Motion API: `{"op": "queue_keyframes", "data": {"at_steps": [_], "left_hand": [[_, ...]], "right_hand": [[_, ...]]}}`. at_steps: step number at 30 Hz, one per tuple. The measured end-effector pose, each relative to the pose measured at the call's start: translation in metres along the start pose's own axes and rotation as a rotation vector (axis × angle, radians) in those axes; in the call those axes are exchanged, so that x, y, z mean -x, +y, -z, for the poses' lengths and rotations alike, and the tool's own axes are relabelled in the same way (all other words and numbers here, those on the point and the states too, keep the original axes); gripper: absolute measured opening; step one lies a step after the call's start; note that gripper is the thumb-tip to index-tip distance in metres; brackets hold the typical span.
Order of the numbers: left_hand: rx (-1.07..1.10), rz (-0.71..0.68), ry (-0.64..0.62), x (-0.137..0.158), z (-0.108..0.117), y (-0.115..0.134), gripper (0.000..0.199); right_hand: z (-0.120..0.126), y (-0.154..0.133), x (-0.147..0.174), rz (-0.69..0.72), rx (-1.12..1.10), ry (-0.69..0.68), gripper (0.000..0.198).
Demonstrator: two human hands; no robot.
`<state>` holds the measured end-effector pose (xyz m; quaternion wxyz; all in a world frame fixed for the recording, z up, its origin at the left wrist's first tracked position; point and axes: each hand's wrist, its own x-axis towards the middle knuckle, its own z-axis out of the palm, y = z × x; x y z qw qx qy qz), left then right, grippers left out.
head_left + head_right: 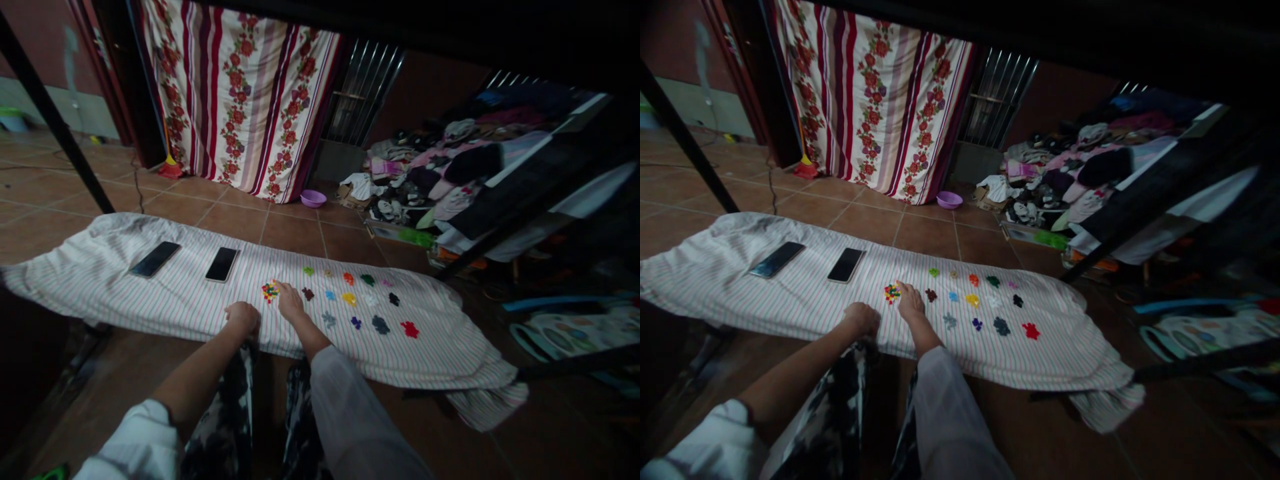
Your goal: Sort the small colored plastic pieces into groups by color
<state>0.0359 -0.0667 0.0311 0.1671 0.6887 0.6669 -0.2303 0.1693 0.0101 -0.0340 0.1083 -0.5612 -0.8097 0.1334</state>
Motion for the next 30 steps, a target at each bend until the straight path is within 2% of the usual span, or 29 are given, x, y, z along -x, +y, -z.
{"op": "queue_keyframes", "data": {"at_steps": [3,9,18,23,30], "left_hand": [[0.007,0.016,-0.009,-0.004,0.001,0.001,0.042],[0.01,0.035,0.006,-0.009,0.0,0.002,0.046],[-0.011,0.016,0.018,-0.01,0.003,0.003,0.047],[-0.021,-0.023,0.024,-0.006,0.0,0.0,0.037],[-0.009,-0.043,0.045,-0.004,0.0,-0.003,0.037]], "right_hand": [[-0.004,-0.001,0.002,-0.012,0.016,0.036,0.062],[-0.017,0.002,0.012,-0.06,-0.03,0.2,0.043],[-0.029,0.009,0.02,-0.001,-0.129,0.376,0.032],[-0.027,0.009,0.02,0.01,-0.193,0.402,0.027],[-0.024,0.006,0.021,-0.022,-0.168,0.355,0.022]]}}
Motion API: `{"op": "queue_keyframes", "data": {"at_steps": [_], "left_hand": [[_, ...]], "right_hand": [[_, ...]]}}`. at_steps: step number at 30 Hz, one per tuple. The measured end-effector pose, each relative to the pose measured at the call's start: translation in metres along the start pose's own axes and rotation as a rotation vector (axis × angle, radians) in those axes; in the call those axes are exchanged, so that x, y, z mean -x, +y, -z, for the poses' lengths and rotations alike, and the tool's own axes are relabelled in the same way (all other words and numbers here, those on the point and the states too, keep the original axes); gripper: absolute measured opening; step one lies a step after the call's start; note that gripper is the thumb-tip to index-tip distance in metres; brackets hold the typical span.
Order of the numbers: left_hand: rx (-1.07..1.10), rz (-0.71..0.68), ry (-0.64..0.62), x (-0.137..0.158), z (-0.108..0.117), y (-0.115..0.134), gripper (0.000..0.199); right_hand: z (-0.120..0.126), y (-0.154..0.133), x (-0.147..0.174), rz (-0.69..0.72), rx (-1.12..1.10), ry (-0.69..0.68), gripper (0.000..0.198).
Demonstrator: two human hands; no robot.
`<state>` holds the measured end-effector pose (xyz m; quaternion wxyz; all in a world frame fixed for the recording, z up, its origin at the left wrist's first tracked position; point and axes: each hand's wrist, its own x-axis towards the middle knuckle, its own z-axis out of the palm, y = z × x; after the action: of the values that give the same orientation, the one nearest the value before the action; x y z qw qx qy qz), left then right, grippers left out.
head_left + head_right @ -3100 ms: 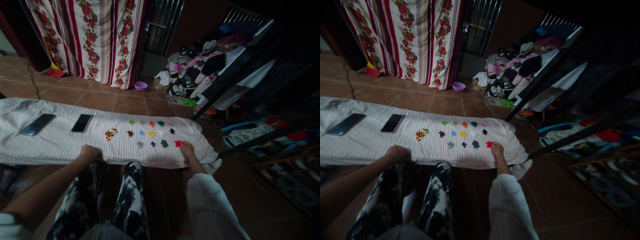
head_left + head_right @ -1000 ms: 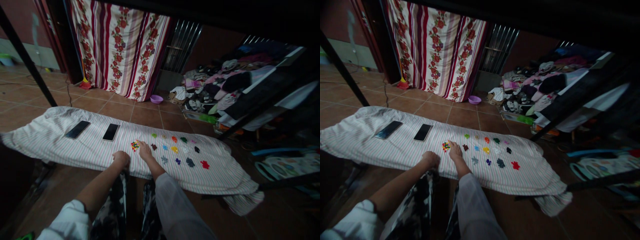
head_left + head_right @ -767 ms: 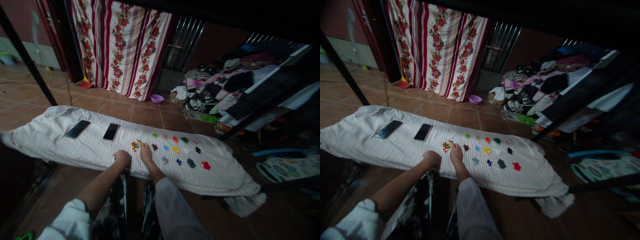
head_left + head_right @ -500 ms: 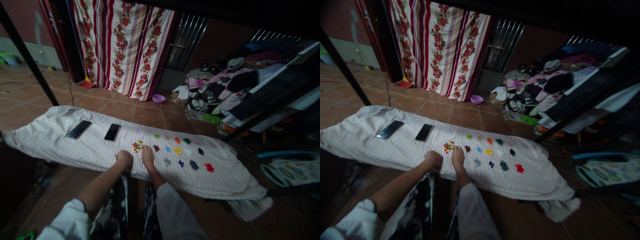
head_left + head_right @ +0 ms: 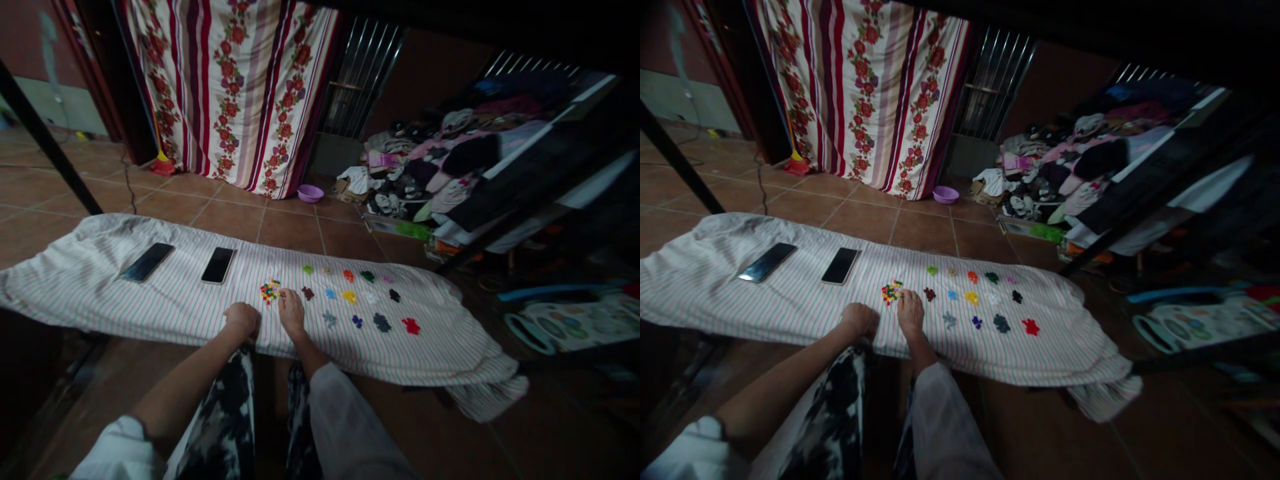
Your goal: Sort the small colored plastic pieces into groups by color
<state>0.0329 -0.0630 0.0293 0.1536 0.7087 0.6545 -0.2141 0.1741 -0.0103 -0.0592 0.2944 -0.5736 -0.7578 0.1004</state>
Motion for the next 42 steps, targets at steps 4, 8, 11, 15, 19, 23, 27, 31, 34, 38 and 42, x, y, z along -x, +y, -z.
{"op": "queue_keyframes", "data": {"at_steps": [4,8,11,15,19,23,27,31,34,38,42], "left_hand": [[0.009,0.02,0.027,0.003,-0.002,0.001,0.042],[0.012,0.026,0.046,0.009,-0.004,0.002,0.045],[0.011,0.028,0.051,0.013,-0.005,0.001,0.045],[0.01,0.029,0.048,0.016,-0.005,0.002,0.043],[0.011,0.026,0.04,0.016,-0.005,0.002,0.043],[0.013,0.031,0.032,0.017,-0.006,0.002,0.045],[0.011,0.037,0.027,0.015,-0.006,0.002,0.048],[0.007,0.031,0.026,0.013,-0.005,0.002,0.05],[0.006,0.029,0.023,0.013,-0.005,0.002,0.048],[0.003,0.026,0.029,0.014,-0.004,0.002,0.049],[0.001,0.027,0.034,0.015,-0.003,0.002,0.051]], "right_hand": [[0.001,-0.001,0.0,0.002,0.034,-0.028,0.022],[0.004,-0.002,-0.002,-0.036,0.02,-0.02,0.023],[0.008,-0.003,-0.001,-0.043,-0.021,-0.015,0.024],[0.016,-0.002,0.001,-0.022,-0.092,-0.001,0.025],[0.028,0.006,0.004,-0.025,-0.093,-0.005,0.025],[0.039,0.02,0.007,-0.062,-0.09,-0.003,0.025],[0.044,0.035,0.011,-0.087,-0.143,0.046,0.025],[0.046,0.049,0.013,-0.152,-0.259,0.098,0.026],[0.048,0.057,0.013,-0.244,-0.344,0.134,0.025],[0.051,0.065,0.013,-0.332,-0.539,0.144,0.025],[0.056,0.07,0.013,-0.376,-0.718,0.144,0.025]]}}
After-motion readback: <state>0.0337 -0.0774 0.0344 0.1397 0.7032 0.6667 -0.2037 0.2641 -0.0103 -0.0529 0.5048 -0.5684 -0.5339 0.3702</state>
